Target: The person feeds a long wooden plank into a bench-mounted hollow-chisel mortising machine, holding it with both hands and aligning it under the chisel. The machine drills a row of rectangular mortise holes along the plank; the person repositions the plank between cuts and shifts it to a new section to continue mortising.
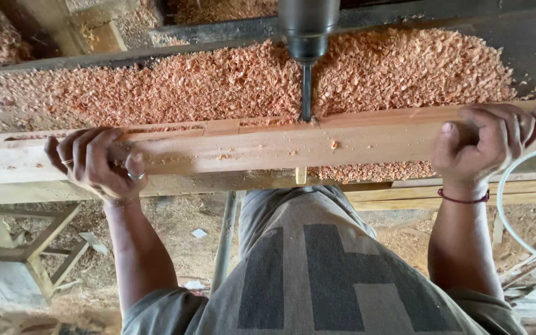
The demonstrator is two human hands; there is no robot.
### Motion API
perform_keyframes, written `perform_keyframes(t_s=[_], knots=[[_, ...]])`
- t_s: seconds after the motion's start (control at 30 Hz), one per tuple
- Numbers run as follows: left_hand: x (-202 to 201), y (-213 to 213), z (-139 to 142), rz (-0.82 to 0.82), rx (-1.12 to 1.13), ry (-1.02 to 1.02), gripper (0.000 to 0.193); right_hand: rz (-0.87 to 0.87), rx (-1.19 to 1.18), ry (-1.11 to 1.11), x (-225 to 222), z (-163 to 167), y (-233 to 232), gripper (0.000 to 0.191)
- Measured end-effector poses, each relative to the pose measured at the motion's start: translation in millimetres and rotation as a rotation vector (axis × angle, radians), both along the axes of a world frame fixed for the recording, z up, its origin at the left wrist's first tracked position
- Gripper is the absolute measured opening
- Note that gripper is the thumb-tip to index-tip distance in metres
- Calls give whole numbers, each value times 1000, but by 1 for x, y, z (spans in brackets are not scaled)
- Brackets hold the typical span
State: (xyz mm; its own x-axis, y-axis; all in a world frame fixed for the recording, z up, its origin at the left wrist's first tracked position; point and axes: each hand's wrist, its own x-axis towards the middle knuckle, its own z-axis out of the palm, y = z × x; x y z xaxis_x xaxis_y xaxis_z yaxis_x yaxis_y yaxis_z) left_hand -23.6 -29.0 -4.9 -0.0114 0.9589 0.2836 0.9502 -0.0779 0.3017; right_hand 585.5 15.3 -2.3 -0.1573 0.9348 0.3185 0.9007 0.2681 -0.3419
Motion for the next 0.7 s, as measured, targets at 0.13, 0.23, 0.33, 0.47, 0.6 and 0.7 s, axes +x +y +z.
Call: perform_keyframes(t_s=[0.13,0.23,0.33,0.47,0.6,0.7], knots=[[-11,-2,-19,34,35,-19,67,-40,-37,-36,-3,9,-2,37],[-17,-5,-27,28,20,18,58,6,36,-60,-5,14,-8,30],[-16,0,-13,395,-574,-217,43,-93,-271,567,-9,8,-10,24],[-4,8,36,181,-516,141,50,18,-320,665,-14,3,-16,21],[4,7,83,239,-731,26,40,116,-280,414,-33,21,-21,30],[2,2,95,227,-525,73,54,141,-221,200,-50,34,-18,29]])
